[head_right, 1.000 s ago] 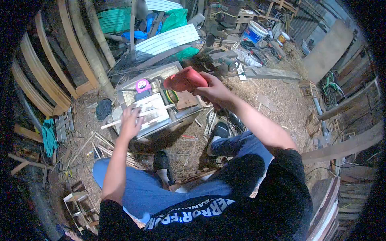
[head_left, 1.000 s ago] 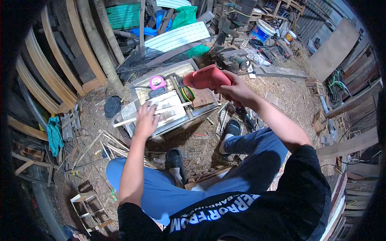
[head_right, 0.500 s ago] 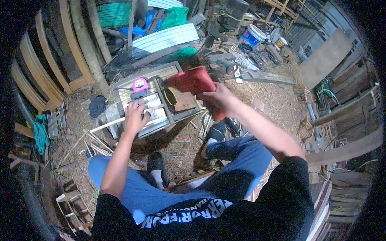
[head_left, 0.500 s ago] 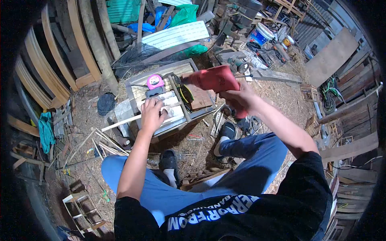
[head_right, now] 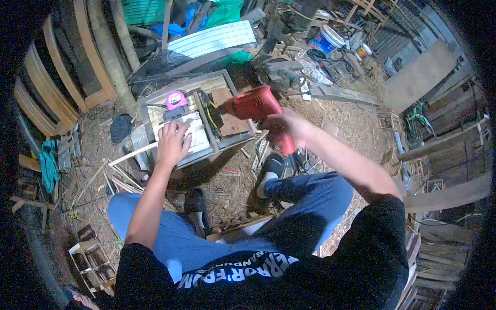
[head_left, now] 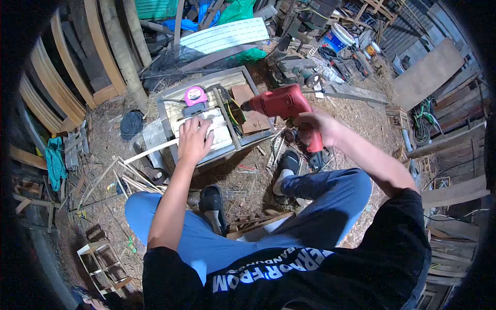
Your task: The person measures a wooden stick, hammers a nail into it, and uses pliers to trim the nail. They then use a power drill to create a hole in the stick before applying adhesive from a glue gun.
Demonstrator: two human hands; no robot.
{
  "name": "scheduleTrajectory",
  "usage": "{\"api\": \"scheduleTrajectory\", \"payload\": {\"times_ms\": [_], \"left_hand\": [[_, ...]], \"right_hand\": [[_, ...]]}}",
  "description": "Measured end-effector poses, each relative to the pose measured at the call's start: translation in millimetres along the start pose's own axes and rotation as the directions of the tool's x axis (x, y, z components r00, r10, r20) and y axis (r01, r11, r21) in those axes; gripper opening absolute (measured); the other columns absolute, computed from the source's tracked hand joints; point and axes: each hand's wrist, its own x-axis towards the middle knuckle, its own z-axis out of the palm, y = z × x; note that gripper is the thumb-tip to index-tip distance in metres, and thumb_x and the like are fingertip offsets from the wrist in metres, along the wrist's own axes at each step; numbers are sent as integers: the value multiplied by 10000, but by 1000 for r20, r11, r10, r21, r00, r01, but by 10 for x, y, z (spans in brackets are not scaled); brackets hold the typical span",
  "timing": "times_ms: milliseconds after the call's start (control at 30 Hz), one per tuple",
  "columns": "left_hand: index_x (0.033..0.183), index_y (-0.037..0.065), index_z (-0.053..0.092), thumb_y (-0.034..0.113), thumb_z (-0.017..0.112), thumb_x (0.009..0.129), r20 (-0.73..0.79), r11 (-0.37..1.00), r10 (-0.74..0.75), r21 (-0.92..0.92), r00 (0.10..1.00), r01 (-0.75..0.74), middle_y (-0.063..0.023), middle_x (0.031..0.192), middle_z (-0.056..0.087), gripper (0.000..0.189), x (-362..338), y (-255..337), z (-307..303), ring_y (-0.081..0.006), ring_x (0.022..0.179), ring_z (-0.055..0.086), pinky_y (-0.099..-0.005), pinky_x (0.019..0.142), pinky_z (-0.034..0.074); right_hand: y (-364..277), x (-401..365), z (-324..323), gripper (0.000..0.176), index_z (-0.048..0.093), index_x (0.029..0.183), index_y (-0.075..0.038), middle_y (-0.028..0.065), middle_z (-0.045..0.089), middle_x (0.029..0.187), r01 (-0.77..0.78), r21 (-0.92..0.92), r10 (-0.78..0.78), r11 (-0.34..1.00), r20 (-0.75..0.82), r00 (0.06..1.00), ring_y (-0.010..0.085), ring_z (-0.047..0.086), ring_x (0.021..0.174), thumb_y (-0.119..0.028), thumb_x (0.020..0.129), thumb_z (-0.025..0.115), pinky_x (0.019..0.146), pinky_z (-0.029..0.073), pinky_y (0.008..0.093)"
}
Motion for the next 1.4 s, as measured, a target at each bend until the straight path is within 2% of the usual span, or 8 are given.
{"api": "scheduleTrajectory", "payload": {"times_ms": [200, 433, 500, 800, 933, 1033, 1167, 1400], "left_hand": [[1166, 94, 657, 207, 626, 949, 27, 999, -2, 38, 1000, 1, -128, 1221, 580, 247, -2, -3, 34, -337, 1186, 532, -484, 1020, 398], [1150, 92, 671, 171, 646, 941, -77, 999, 46, -4, 996, -46, -127, 1154, 597, 225, -29, -26, 41, -342, 1145, 550, -486, 988, 413], [1145, 78, 673, 179, 663, 931, -79, 998, 41, -48, 996, -45, -137, 1148, 604, 237, -36, -45, 38, -361, 1150, 556, -491, 985, 418], [1111, 109, 664, 251, 673, 939, -166, 998, 51, -14, 985, -54, -119, 1162, 605, 224, -82, -129, 126, -340, 1178, 543, -487, 1006, 409], [1139, 103, 678, 232, 714, 931, -80, 998, -1, -58, 997, -4, -111, 1222, 624, 248, -63, -83, 45, -344, 1216, 555, -483, 1034, 421], [1131, 104, 677, 207, 727, 922, -71, 998, -11, -59, 997, 7, -89, 1189, 614, 238, -60, -57, 14, -329, 1204, 557, -474, 1025, 427], [1113, 126, 691, 206, 725, 926, -96, 997, -8, -72, 995, 1, -70, 1147, 630, 206, -72, -66, 57, -309, 1156, 571, -477, 1004, 427], [1061, 133, 721, 191, 748, 897, -88, 985, -88, -155, 992, 74, -44, 1068, 636, 176, -65, -48, 129, -290, 1061, 589, -465, 919, 418]], "right_hand": [[-484, -236, 215, 93, 645, 1006, -29, 19, 591, 644, 130, -589, -279, 797, -169, 945, 110, 523, 444, -55, 923, 679, 403, 405, 296], [-1128, -667, 448, 128, 654, 1003, -45, 8, 582, 639, 238, -582, -420, 778, -200, 885, 102, 497, 448, -62, 878, 678, 422, 402, 295], [-1332, -814, 632, 211, 626, 1073, -49, -14, 517, 614, 276, -507, -410, 816, -172, 896, 93, 459, 448, -48, 869, 678, 408, 371, 296], [-1427, -399, 797, 113, 608, 877, -61, 3, 529, 625, 89, -556, -192, 826, -129, 973, 123, 496, 460, -139, 921, 678, 398, 354, 306], [-1089, -247, 883, 202, 659, 1096, -56, 1, 581, 690, 42, -505, -59, 862, -17, 998, 106, 513, 479, -83, 903, 714, 404, 381, 286], [-1027, -81, 1053, 173, 676, 1057, -51, 2, 575, 674, -162, -628, 117, 761, -112, 987, 108, 507, 476, -90, 897, 728, 410, 385, 299], [-1022, 128, 1121, 148, 680, 943, -52, -7, 547, 642, -168, -613, 167, 772, -60, 984, 112, 504, 483, -157, 898, 773, 427, 388, 302], [-1260, -23, 1547, 568, 617, 1198, -138, -12, 572, 767, -175, -730, 204, 661, -49, 978, 61, 458, 486, -661, 978, 661, 394, 341, 258]]}}
